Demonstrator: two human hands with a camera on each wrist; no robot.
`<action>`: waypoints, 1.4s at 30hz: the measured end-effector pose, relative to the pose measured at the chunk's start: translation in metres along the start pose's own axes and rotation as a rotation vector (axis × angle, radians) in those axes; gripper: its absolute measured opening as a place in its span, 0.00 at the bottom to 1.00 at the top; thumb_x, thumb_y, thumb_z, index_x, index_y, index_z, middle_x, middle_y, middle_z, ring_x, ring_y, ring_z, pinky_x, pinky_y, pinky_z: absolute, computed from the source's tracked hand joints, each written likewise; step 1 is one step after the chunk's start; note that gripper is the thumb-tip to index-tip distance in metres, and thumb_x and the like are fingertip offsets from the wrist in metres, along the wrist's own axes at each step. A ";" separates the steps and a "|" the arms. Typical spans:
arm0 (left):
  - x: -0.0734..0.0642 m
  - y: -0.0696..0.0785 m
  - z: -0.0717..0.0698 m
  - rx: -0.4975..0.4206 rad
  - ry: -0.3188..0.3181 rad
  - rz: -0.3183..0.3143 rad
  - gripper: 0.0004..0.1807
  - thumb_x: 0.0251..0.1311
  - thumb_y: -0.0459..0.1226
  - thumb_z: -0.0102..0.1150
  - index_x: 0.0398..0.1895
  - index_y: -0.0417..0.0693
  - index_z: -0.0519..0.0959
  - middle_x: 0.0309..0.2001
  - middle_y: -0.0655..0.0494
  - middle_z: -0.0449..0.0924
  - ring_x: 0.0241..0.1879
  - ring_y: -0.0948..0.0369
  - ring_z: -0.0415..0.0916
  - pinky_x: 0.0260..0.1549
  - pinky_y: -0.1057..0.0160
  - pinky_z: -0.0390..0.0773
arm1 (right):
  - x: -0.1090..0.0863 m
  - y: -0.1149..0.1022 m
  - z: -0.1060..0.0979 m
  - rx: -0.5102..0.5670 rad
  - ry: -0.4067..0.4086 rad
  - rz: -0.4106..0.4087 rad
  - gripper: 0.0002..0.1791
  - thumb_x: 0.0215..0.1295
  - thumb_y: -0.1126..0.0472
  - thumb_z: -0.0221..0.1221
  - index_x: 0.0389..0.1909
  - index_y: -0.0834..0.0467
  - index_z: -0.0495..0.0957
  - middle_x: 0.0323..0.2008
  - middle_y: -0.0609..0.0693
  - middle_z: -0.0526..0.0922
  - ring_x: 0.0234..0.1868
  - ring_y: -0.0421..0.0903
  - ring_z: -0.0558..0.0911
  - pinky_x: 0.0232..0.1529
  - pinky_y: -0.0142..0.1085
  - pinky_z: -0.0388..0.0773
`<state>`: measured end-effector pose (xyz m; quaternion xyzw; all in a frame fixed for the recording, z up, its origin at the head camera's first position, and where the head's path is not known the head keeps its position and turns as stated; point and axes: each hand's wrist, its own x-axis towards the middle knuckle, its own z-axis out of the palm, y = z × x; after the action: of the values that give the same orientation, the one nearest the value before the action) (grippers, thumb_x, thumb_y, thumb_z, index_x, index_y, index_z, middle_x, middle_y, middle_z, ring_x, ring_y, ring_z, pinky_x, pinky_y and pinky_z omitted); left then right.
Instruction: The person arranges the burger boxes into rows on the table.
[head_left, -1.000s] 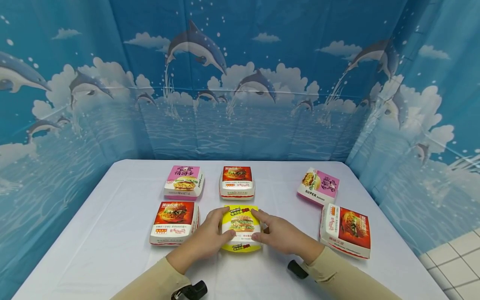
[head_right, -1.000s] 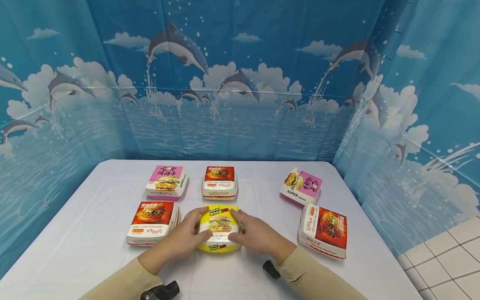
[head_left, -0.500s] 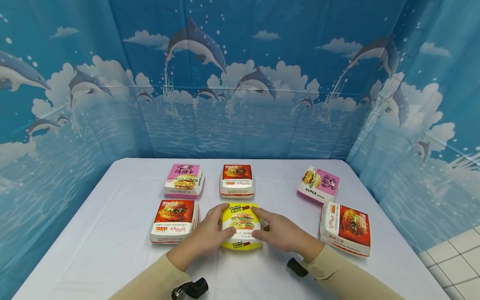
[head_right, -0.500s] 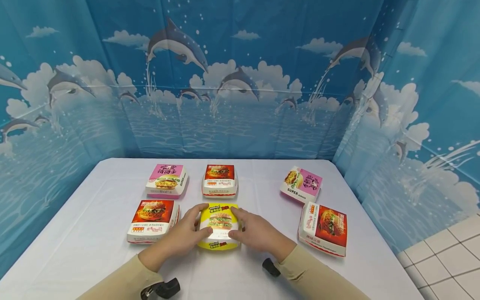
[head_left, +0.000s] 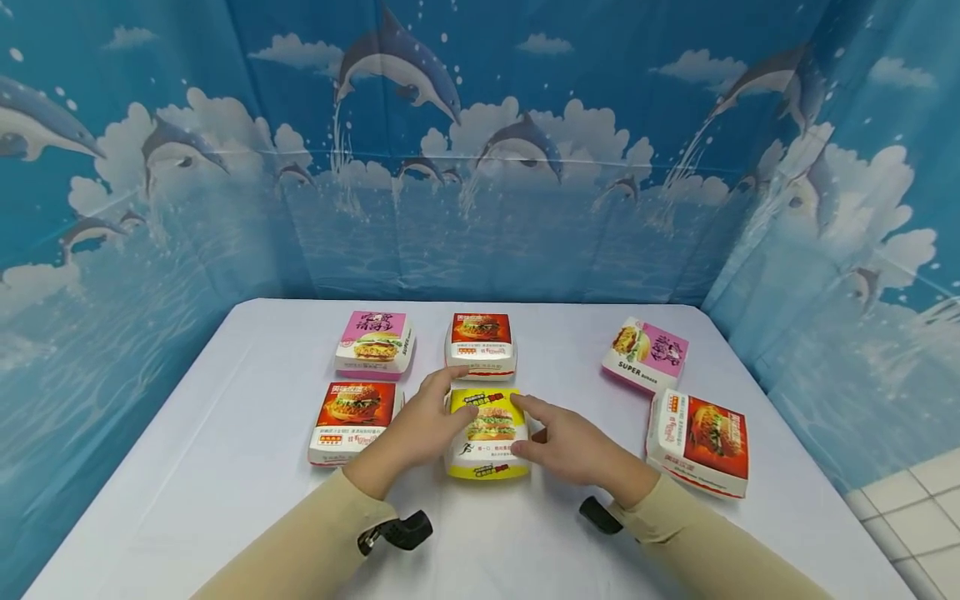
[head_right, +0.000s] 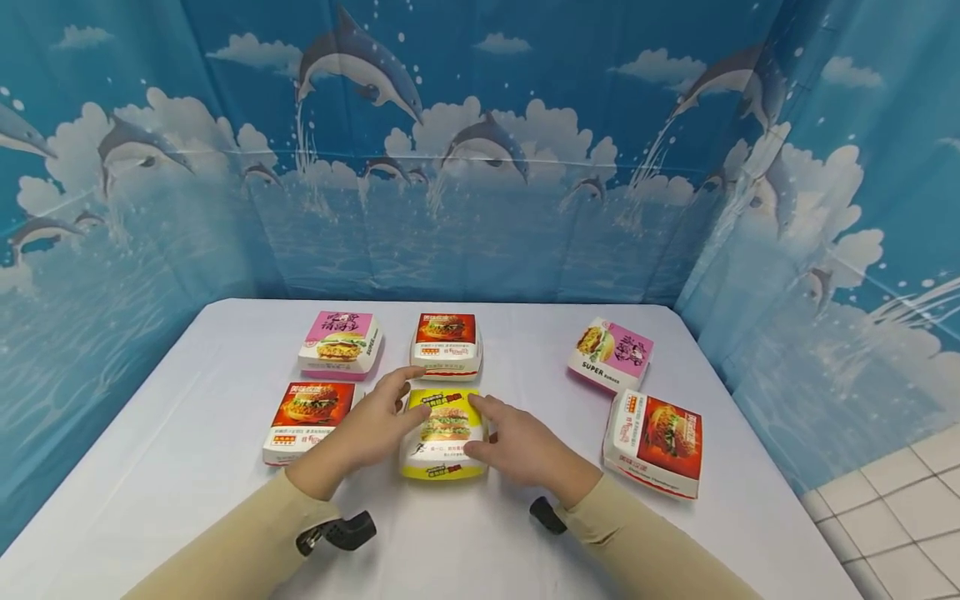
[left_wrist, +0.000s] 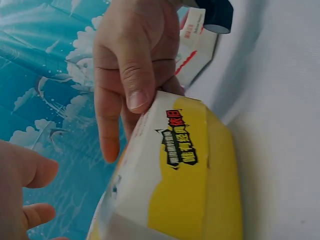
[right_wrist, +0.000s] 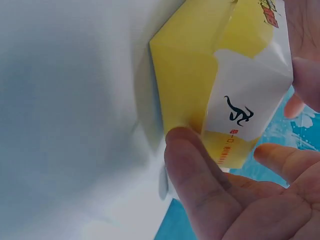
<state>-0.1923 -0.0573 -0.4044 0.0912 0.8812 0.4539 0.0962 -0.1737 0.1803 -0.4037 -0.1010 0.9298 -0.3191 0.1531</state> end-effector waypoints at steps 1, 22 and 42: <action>0.003 0.004 -0.001 -0.002 0.006 0.004 0.35 0.73 0.50 0.60 0.80 0.62 0.63 0.81 0.50 0.59 0.78 0.46 0.64 0.73 0.32 0.66 | 0.000 0.000 -0.002 0.003 0.004 -0.002 0.44 0.68 0.48 0.70 0.82 0.45 0.62 0.81 0.53 0.64 0.57 0.49 0.86 0.58 0.49 0.86; 0.052 0.056 0.008 -0.077 -0.005 0.188 0.34 0.75 0.48 0.58 0.80 0.56 0.62 0.78 0.57 0.66 0.78 0.53 0.65 0.74 0.44 0.70 | -0.019 0.001 -0.039 -0.080 0.114 -0.089 0.40 0.75 0.43 0.61 0.82 0.50 0.61 0.83 0.61 0.56 0.77 0.67 0.69 0.70 0.63 0.72; 0.055 0.091 0.056 0.154 -0.135 0.282 0.41 0.74 0.56 0.58 0.85 0.65 0.54 0.83 0.57 0.59 0.81 0.56 0.60 0.75 0.45 0.68 | -0.053 0.033 -0.084 -0.141 0.200 0.050 0.46 0.71 0.32 0.59 0.83 0.49 0.60 0.84 0.63 0.53 0.80 0.72 0.59 0.68 0.72 0.68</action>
<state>-0.2248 0.0524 -0.3666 0.2511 0.8833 0.3871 0.0831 -0.1569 0.2684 -0.3498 -0.0560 0.9628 -0.2574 0.0600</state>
